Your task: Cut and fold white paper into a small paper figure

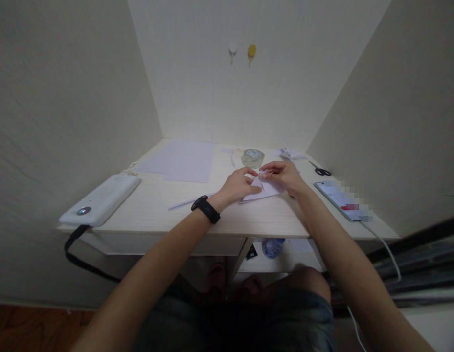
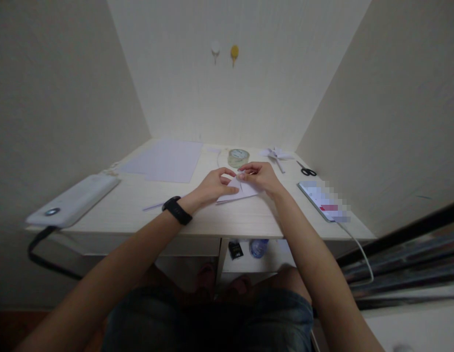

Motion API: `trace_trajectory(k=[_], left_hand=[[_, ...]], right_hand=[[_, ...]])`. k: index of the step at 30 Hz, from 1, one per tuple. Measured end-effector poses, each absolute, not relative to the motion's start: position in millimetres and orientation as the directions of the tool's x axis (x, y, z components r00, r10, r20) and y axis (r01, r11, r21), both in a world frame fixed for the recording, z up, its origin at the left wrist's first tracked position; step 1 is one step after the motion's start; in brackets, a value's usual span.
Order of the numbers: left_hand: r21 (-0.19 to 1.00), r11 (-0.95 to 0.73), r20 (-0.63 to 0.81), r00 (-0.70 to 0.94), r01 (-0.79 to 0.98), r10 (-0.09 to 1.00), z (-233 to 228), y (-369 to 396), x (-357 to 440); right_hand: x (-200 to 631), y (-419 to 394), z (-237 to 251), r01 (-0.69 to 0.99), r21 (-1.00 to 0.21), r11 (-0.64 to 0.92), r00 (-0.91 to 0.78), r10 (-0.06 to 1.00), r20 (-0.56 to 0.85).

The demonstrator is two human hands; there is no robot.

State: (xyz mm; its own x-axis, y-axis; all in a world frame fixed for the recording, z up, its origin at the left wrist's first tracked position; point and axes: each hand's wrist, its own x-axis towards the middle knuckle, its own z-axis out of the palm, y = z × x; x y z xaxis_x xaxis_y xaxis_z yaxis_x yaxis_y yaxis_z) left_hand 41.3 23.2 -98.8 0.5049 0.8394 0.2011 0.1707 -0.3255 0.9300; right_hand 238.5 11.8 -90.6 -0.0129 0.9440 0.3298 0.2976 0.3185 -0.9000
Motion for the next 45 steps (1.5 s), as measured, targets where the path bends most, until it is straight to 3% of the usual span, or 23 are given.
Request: trace_trajectory(k=[7, 16, 25, 30, 35, 45], left_hand=[[0.928, -0.337, 0.219, 0.495, 0.162, 0.841, -100.1, 25.6, 39.1], [0.888, -0.407, 0.297, 0.409, 0.213, 0.863, -101.2, 30.1, 40.9], [0.882, -0.437, 0.318, 0.461, 0.178, 0.829, -104.6, 31.6, 41.9], [0.76, -0.558, 0.412, 0.417, 0.334, 0.81, -99.6, 26.3, 40.3], [0.594, -0.66, 0.514, 0.413, 0.461, 0.751, -94.6, 17.3, 39.0], [0.419, -0.689, 0.561, 0.428, 0.592, 0.709, -97.4, 19.6, 36.0]], right_hand=[[236.5, 11.0, -87.9, 0.343, -0.863, 0.37, 0.064, 0.908, 0.415], [243.1, 3.0, -77.6, 0.421, -0.849, 0.318, -0.169, 0.948, 0.271], [246.5, 5.8, -82.2, 0.452, -0.831, 0.325, -0.214, 0.944, 0.252], [242.8, 7.8, -83.5, 0.483, -0.809, 0.334, -0.153, 0.942, 0.298], [238.7, 8.5, -87.2, 0.539, -0.749, 0.386, -0.208, 0.922, 0.326], [230.8, 6.8, -93.1, 0.663, -0.517, 0.541, -0.179, 0.785, 0.593]])
